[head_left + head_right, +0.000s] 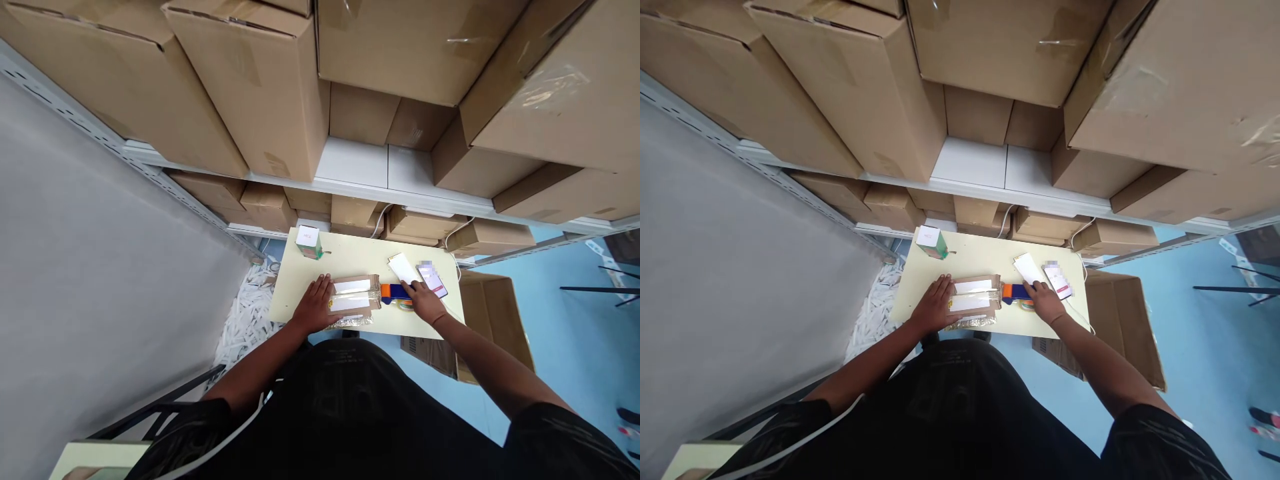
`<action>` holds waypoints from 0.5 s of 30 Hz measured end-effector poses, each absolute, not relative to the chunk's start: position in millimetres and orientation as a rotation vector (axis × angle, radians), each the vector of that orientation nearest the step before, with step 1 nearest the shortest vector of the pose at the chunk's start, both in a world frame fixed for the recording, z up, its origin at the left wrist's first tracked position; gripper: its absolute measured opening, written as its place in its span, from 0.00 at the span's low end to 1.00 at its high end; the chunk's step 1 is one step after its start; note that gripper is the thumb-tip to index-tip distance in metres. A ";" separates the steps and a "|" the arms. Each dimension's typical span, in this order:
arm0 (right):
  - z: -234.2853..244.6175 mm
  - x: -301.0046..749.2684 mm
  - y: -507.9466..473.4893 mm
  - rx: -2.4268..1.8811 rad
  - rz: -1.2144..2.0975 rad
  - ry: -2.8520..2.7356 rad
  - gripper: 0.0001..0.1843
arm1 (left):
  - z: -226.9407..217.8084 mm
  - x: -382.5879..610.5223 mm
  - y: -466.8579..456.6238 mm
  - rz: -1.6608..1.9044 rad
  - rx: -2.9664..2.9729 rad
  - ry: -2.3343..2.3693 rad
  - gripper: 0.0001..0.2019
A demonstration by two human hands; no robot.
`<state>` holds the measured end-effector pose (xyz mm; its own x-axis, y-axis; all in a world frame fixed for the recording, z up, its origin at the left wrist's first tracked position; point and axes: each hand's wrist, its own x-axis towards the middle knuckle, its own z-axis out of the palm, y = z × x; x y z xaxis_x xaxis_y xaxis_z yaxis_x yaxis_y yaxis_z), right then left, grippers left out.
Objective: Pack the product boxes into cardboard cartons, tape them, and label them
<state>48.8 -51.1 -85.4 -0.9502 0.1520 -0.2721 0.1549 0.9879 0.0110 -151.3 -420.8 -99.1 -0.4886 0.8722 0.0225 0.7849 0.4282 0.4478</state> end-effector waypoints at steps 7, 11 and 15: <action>-132.6 79.2 -94.0 0.878 -0.695 2.455 0.34 | -99.7 -157.3 -426.1 0.878 1.360 2.312 0.46; -141.1 91.7 -110.1 1.228 -0.722 2.318 0.23 | -106.9 -153.3 -425.8 1.209 1.077 2.325 0.32; -143.6 82.5 -112.9 1.504 -0.675 2.242 0.22 | -113.6 -148.4 -421.8 1.406 0.578 2.325 0.34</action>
